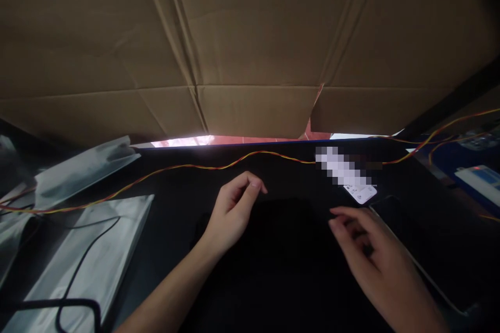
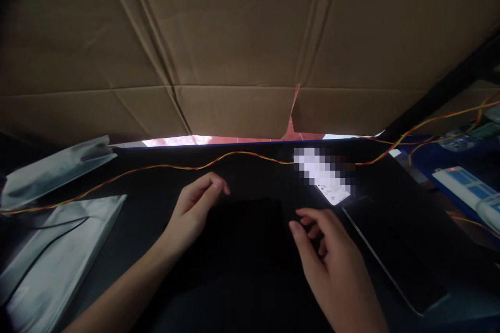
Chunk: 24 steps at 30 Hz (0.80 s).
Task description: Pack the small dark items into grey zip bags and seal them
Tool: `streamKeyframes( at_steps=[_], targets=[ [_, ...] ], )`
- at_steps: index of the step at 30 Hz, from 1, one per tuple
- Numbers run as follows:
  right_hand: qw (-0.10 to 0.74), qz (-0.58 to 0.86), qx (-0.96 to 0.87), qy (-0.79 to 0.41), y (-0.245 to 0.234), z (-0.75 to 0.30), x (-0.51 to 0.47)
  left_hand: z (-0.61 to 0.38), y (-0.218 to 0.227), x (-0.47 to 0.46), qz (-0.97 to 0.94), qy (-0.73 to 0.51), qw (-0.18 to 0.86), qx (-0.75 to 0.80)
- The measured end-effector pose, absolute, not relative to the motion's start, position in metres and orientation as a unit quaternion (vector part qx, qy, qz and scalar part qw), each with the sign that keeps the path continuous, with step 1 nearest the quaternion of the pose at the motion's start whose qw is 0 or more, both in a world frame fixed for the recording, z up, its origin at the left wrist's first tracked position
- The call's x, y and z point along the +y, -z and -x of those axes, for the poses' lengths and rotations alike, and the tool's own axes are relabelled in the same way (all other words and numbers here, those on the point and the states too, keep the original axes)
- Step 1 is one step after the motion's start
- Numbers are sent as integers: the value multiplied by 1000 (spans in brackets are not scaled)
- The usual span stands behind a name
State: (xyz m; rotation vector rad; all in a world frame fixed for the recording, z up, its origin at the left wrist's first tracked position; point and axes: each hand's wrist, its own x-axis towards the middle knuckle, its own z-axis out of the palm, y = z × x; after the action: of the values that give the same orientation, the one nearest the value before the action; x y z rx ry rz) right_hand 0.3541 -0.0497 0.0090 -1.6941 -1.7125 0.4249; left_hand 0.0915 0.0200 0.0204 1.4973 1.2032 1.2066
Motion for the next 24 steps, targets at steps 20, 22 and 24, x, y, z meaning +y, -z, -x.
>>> streamKeyframes(
  at_steps=[20,22,24],
  targets=[
    [211,616,-752,-104,-52,-268,-36,-72,-21,32,-604,-526,324,503],
    [190,570,-771,-210,-58,-257,-34,-72,-19,32,-621,-524,307,496],
    [187,530,-754,-340,-63,-261,-26,-71,-20,31,-643,-521,285,483]
  ],
)
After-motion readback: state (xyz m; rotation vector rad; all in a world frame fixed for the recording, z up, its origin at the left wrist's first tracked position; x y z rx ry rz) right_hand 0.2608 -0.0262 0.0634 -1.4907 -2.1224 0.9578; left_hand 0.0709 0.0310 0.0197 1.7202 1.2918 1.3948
